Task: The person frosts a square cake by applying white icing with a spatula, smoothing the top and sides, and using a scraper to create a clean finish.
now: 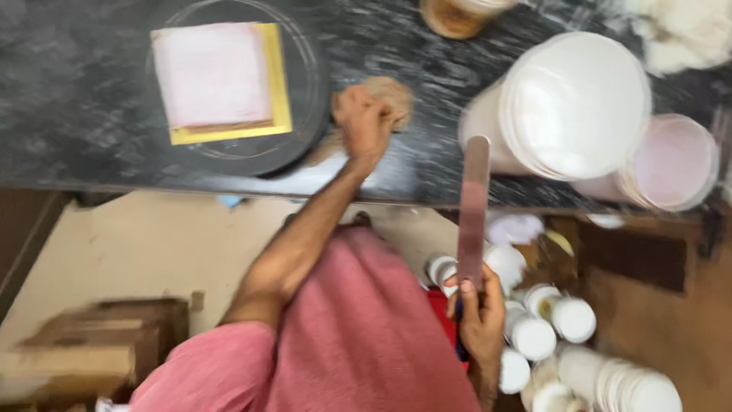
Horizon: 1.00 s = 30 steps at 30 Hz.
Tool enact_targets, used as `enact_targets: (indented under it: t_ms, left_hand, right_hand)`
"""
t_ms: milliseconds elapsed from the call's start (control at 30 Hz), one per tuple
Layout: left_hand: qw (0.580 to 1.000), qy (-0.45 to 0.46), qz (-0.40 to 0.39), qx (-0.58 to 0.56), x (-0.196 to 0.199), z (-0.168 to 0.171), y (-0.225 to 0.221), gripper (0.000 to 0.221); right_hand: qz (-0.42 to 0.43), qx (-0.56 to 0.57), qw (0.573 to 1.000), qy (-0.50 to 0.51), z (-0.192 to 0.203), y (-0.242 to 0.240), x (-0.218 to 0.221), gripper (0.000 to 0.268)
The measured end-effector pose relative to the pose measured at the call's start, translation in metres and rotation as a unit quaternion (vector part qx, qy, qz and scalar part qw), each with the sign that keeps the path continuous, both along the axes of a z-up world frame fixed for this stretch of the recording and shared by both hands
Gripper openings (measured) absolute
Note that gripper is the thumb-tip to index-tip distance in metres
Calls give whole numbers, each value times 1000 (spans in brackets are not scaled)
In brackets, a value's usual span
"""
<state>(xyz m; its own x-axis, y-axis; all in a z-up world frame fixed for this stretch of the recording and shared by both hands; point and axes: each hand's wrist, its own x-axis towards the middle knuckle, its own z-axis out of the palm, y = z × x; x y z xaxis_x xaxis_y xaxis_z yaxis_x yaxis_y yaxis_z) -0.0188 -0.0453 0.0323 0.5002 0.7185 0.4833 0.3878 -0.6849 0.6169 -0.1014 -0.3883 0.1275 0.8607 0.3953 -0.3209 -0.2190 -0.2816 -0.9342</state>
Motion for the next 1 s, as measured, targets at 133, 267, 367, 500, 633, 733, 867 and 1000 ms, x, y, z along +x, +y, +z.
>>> enact_targets:
  t_ms: [133,267,367,500,633,733,867,1000]
  left_hand:
    - [980,-70,-148,-113,52,36,-59,36]
    - [913,15,-188,-362,162,66,-72,64]
    - [860,139,-257,-418,178,95,-75,65]
    - [892,50,-435,-111,139,119,-82,57]
    - [853,34,-519,48,107,130,-81,64]
    - [870,48,-490,31,94,123,-67,61]
    - [874,37,-485,-15,91,121,-52,61]
    - [873,70,-482,15,87,133,-44,58]
  right_hand:
    - [-67,75,990,-98,28,-55,20,44]
    - [-27,-131,970,-205,101,-86,70,52]
    - [62,-435,815,-378,137,-73,113,71]
    - [158,-638,636,-405,148,-42,146,68]
    - [204,-682,650,-267,88,3,155,58]
    - [137,-382,913,-37,42,25,96,52]
    - [67,-285,951,-96,25,18,124,50]
    - [113,-398,860,-299,16,64,123,51]
